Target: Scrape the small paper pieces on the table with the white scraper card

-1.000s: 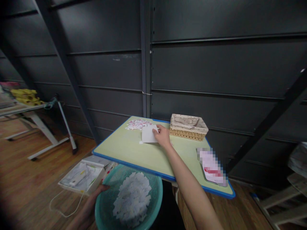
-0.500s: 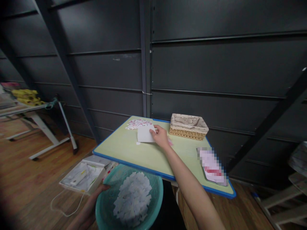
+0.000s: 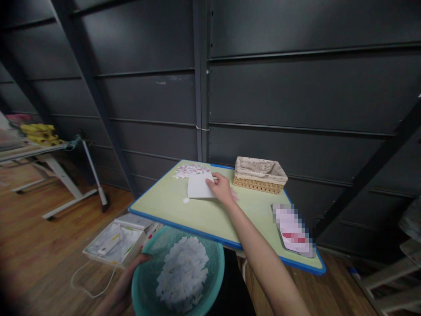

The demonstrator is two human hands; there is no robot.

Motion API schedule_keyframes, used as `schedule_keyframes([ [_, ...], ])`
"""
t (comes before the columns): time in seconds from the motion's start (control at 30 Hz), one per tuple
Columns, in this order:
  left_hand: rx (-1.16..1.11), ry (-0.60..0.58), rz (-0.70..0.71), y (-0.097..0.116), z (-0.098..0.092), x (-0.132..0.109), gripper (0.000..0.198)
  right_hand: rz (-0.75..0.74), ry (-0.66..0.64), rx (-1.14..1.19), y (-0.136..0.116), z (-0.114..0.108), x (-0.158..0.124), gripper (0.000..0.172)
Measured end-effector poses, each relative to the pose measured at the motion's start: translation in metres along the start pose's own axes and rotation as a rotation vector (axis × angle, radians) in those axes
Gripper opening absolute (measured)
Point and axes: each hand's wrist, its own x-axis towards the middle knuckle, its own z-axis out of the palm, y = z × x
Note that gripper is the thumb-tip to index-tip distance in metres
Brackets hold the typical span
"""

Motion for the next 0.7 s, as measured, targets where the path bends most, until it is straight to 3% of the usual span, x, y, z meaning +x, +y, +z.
schedule_keyframes([
  [0.13,0.043,0.023,0.013,-0.0011,-0.0018,0.0014,0.031,-0.013,-0.115,0.021,-0.0011,0.0045,-0.0040,0.039],
  [0.23,0.047,0.001,0.019,-0.0015,-0.0028,0.0021,0.037,-0.010,-0.197,0.061,-0.0009,0.0079,-0.0053,0.037],
  [0.4,0.037,0.001,0.028,-0.0020,-0.0036,0.0035,0.042,0.024,-0.041,0.060,-0.0007,0.0079,-0.0033,0.040],
  [0.57,0.054,0.035,0.021,-0.0013,-0.0021,0.0030,0.045,0.039,-0.166,0.103,-0.0054,0.0095,-0.0061,0.039],
  [0.7,0.049,0.029,0.038,0.0001,0.0012,-0.0008,0.049,0.059,-0.065,0.113,-0.0064,0.0087,-0.0064,0.043],
])
